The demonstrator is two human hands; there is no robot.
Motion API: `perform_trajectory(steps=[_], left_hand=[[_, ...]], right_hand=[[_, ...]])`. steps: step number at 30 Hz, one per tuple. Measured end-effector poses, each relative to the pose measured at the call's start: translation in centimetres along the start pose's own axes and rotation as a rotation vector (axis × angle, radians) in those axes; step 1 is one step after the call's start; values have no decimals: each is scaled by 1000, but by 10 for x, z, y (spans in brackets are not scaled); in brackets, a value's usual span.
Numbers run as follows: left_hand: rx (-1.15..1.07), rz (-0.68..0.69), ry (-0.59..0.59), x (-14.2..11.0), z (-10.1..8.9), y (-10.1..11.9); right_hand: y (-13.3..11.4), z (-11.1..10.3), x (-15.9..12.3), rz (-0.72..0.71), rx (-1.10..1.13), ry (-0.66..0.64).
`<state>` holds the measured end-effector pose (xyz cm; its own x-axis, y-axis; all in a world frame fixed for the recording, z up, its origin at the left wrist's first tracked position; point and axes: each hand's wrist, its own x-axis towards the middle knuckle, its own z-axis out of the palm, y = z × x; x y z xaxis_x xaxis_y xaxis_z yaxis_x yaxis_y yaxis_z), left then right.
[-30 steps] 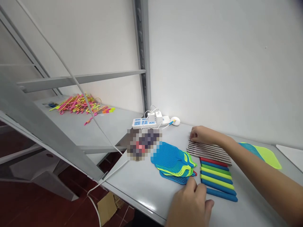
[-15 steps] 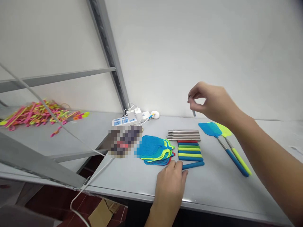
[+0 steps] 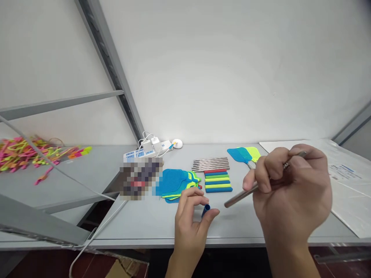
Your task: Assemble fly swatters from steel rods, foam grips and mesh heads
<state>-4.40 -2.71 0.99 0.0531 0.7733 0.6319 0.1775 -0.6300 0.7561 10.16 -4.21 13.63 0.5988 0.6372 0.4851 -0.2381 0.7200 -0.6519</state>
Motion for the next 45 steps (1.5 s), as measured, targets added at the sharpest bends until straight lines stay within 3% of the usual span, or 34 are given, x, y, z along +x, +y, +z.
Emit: perform_trajectory(steps=[3, 9, 14, 20, 28, 34, 41, 45], left_hand=[[-95, -36, -55, -3, 6, -2], [-93, -168, -94, -7, 13, 5], [-23, -156, -114, -8, 14, 6], [-99, -198, -205, -12, 15, 1], [-127, -244, -268, -11, 15, 3], [-81, -212, -254, -9, 14, 4], [-88, -76, -209, -12, 2, 25], [-177, -142, -155, -12, -13, 30]], right_hand=[[-1, 12, -2, 85, 78, 50], [6, 18, -11, 163, 109, -108], [8, 16, -17, 126, 3, -170], [8, 16, -16, 44, -122, -302], [10, 6, -15, 136, -125, -373], [14, 4, -18, 224, -35, -316], [21, 2, -30, 489, 194, -348], [18, 7, -42, 455, 259, -204]])
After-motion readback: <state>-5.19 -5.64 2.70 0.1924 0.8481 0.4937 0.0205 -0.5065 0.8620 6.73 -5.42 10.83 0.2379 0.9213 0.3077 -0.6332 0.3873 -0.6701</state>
